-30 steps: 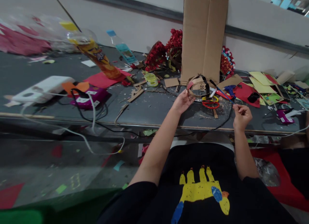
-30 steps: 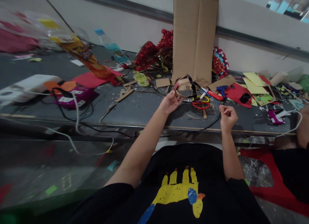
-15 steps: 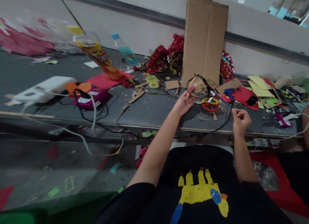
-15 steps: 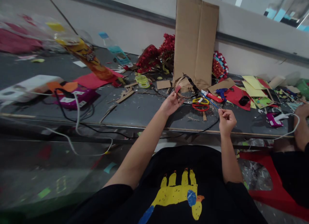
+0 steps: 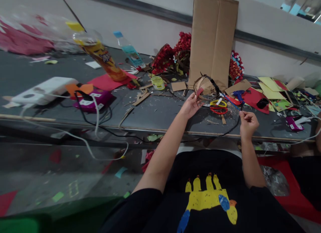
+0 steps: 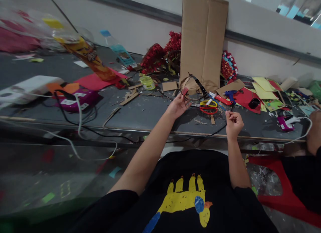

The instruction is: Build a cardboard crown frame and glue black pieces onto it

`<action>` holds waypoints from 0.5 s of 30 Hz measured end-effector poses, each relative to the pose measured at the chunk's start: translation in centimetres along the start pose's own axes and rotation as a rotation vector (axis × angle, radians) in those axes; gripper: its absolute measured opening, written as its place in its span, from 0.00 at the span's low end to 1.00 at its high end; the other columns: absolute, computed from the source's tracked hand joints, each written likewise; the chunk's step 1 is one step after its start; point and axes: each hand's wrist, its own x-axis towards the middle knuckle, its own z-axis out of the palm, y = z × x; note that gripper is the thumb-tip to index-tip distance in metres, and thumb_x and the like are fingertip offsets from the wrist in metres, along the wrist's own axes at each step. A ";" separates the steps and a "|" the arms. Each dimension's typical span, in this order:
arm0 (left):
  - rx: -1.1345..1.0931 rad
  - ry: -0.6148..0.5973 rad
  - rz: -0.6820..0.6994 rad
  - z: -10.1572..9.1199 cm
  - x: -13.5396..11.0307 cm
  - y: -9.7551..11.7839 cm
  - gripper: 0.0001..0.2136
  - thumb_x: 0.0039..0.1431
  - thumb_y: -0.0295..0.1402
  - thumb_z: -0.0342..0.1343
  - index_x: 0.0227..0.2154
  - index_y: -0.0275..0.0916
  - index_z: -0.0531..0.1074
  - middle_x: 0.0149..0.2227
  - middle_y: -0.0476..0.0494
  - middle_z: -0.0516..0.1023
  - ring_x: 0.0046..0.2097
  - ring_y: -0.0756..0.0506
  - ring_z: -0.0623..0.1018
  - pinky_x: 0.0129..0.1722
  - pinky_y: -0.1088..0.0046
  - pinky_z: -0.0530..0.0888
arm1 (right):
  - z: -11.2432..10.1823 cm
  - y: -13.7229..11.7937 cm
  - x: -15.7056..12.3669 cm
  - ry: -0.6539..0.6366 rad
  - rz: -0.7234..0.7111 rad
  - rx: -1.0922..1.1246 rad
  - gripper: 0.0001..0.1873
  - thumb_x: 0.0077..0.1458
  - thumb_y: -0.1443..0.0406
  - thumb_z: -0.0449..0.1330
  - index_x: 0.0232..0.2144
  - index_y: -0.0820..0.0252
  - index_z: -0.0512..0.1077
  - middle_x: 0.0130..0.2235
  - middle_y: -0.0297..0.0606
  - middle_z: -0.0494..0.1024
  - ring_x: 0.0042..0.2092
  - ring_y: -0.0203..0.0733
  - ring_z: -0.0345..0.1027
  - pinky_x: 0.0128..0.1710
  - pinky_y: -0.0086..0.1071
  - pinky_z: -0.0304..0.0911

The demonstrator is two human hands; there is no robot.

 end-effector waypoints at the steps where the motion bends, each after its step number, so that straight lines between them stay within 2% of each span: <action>1: 0.002 0.002 0.000 0.0 0.0 0.0 0.05 0.57 0.28 0.54 0.36 0.42 0.70 0.31 0.52 0.75 0.33 0.53 0.75 0.41 0.76 0.72 | 0.0 0.1 0.0 -0.007 -0.002 0.002 0.20 0.44 0.58 0.66 0.16 0.58 0.59 0.25 0.32 0.74 0.31 0.36 0.71 0.33 0.31 0.66; 11: -0.023 0.011 0.013 -0.3 0.3 -0.1 0.06 0.57 0.25 0.52 0.36 0.42 0.69 0.30 0.53 0.76 0.32 0.54 0.75 0.43 0.75 0.72 | -0.1 1.2 -0.7 -0.045 0.027 -0.032 0.20 0.45 0.56 0.65 0.17 0.58 0.59 0.26 0.33 0.73 0.30 0.36 0.71 0.33 0.31 0.66; 15: -0.017 0.004 0.006 -0.4 0.3 -0.1 0.07 0.57 0.26 0.53 0.37 0.42 0.69 0.32 0.52 0.76 0.32 0.53 0.75 0.40 0.76 0.73 | -0.3 1.5 -1.0 -0.052 0.044 -0.038 0.19 0.45 0.56 0.65 0.17 0.58 0.60 0.26 0.32 0.73 0.31 0.36 0.71 0.33 0.30 0.66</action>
